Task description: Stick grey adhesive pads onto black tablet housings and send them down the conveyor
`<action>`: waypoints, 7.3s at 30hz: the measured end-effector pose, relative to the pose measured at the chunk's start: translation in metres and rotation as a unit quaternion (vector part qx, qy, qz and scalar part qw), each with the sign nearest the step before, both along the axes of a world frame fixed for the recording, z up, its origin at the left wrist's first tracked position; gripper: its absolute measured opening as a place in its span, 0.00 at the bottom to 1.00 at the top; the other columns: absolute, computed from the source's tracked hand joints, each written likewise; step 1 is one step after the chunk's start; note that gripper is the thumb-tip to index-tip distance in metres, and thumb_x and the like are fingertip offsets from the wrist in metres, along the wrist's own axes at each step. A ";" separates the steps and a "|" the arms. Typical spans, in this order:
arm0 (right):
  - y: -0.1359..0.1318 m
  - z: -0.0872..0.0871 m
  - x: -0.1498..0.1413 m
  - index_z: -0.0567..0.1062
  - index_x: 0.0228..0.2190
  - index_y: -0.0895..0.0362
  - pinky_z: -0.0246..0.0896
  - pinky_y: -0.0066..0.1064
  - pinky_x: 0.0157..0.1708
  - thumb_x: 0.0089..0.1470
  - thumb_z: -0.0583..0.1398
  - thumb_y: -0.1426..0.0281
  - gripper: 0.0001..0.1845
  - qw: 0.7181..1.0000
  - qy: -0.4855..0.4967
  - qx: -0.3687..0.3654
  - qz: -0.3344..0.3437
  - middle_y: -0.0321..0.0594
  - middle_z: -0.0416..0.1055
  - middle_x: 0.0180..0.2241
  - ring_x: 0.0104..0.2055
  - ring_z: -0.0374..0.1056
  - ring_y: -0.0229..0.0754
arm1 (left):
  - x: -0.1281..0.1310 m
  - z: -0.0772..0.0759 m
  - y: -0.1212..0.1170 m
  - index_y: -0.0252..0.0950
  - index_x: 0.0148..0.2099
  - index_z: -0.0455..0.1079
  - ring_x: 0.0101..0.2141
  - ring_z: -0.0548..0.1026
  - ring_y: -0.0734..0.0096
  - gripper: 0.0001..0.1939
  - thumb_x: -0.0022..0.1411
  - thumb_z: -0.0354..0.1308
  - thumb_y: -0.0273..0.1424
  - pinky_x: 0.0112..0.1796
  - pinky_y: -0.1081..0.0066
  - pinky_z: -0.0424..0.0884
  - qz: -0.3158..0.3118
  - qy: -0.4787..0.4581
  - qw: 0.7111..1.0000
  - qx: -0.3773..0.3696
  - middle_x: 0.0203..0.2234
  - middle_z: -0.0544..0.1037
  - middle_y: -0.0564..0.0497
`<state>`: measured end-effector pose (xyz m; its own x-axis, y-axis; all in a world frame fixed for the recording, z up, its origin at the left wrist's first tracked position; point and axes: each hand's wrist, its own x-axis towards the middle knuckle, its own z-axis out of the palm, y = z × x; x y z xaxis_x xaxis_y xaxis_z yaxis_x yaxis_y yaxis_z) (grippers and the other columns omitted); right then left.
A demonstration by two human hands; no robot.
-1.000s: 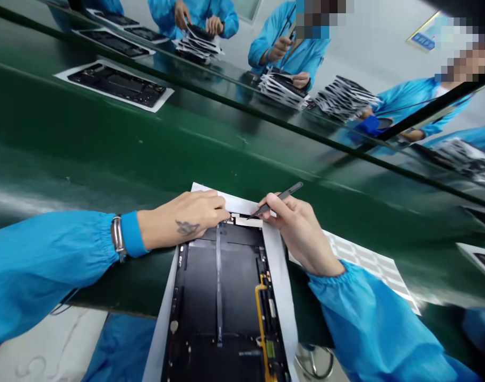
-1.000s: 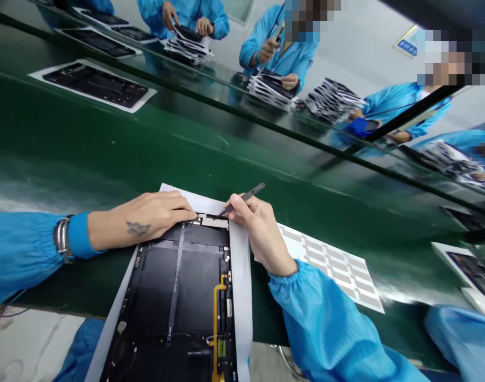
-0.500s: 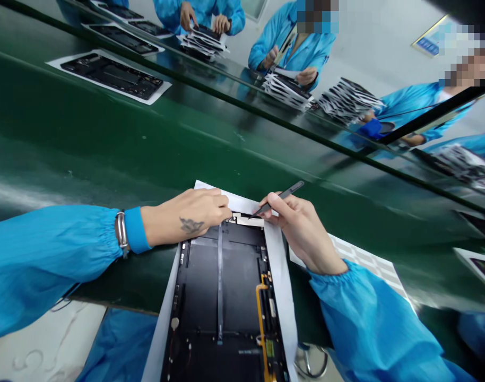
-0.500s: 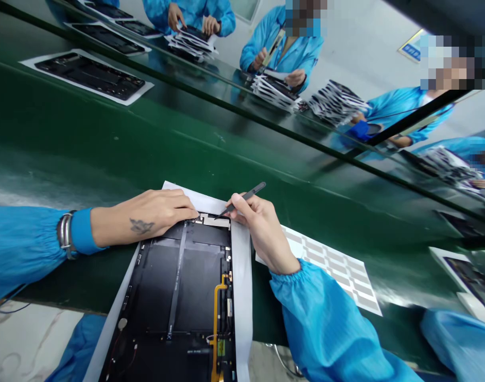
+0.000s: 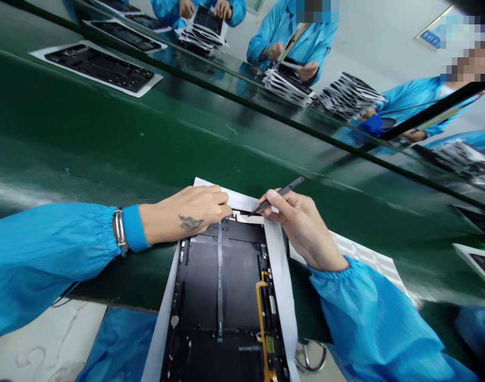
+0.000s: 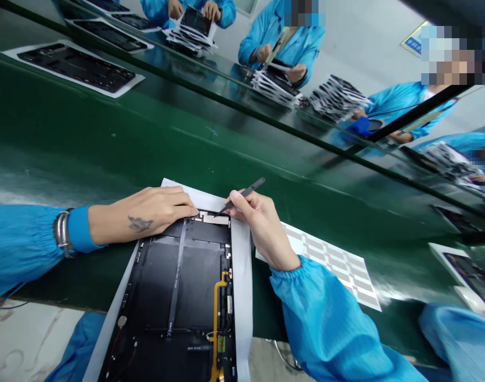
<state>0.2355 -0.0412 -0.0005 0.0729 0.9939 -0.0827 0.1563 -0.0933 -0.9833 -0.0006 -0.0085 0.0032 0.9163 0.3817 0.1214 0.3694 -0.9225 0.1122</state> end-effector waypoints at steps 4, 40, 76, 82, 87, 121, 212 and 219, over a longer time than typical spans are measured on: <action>0.001 -0.001 0.000 0.78 0.22 0.57 0.63 0.30 0.35 0.45 0.71 0.51 0.22 1.000 -0.005 0.002 0.003 0.35 0.67 0.22 0.30 0.66 0.38 | 0.001 0.001 -0.001 0.32 0.48 0.72 0.43 0.71 0.62 0.11 0.66 0.54 0.17 0.41 0.68 0.69 0.007 0.020 1.000 0.001 0.44 0.75 0.44; -0.021 -0.003 -0.016 0.80 0.32 0.54 0.67 0.34 0.37 0.62 0.60 0.56 0.16 0.943 -0.248 0.213 0.057 0.42 0.78 0.35 0.37 0.73 0.45 | 0.004 -0.002 -0.003 0.32 0.53 0.72 0.44 0.71 0.59 0.14 0.69 0.51 0.20 0.44 0.62 0.71 0.015 0.014 0.999 0.025 0.44 0.74 0.42; -0.019 -0.010 0.021 0.79 0.25 0.55 0.64 0.34 0.37 0.53 0.66 0.52 0.19 0.990 -0.103 0.078 -0.063 0.39 0.73 0.28 0.33 0.68 0.42 | -0.002 -0.019 -0.001 0.36 0.59 0.67 0.41 0.68 0.57 0.17 0.72 0.48 0.23 0.36 0.64 0.61 -0.028 -0.033 0.986 0.162 0.39 0.70 0.42; -0.019 -0.012 0.019 0.79 0.27 0.56 0.62 0.34 0.37 0.54 0.66 0.55 0.17 0.992 -0.074 0.077 -0.073 0.37 0.71 0.26 0.31 0.67 0.40 | -0.001 -0.017 -0.002 0.36 0.60 0.67 0.42 0.68 0.58 0.18 0.72 0.46 0.23 0.36 0.64 0.62 -0.021 -0.019 0.986 0.162 0.39 0.69 0.43; -0.020 -0.012 0.019 0.78 0.25 0.56 0.61 0.34 0.38 0.56 0.64 0.57 0.17 0.989 -0.104 0.086 -0.062 0.37 0.72 0.26 0.32 0.68 0.40 | -0.002 -0.017 -0.001 0.36 0.59 0.67 0.41 0.68 0.58 0.18 0.72 0.47 0.23 0.36 0.64 0.63 -0.023 -0.018 0.986 0.164 0.39 0.69 0.43; -0.005 -0.005 0.024 0.75 0.38 0.54 0.66 0.37 0.39 0.64 0.56 0.59 0.13 0.927 -0.239 0.291 0.007 0.39 0.74 0.30 0.35 0.71 0.44 | 0.036 0.010 -0.003 0.49 0.69 0.58 0.36 0.77 0.60 0.26 0.72 0.49 0.25 0.30 0.69 0.65 -0.001 0.127 0.977 0.171 0.41 0.75 0.43; 0.014 -0.032 0.057 0.78 0.29 0.52 0.65 0.39 0.33 0.60 0.58 0.67 0.10 0.887 -0.302 0.347 0.024 0.41 0.76 0.30 0.34 0.71 0.47 | -0.010 -0.004 0.032 0.31 0.64 0.57 0.53 0.66 0.57 0.19 0.73 0.44 0.24 0.50 0.61 0.67 0.082 0.038 0.994 0.054 0.57 0.66 0.38; -0.008 -0.018 0.039 0.73 0.28 0.54 0.63 0.35 0.32 0.61 0.55 0.74 0.11 0.855 -0.287 0.432 0.020 0.39 0.73 0.29 0.34 0.68 0.43 | 0.009 0.007 0.055 0.36 0.38 0.66 0.37 0.71 0.69 0.07 0.72 0.50 0.28 0.40 0.73 0.67 0.061 0.071 0.995 0.020 0.36 0.74 0.51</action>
<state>0.2750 -0.0494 -0.0182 -0.1808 0.6689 0.7211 0.6219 0.6457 -0.4430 0.0080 0.0461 0.0106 0.8721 0.4893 0.0103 0.4891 -0.8721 0.0148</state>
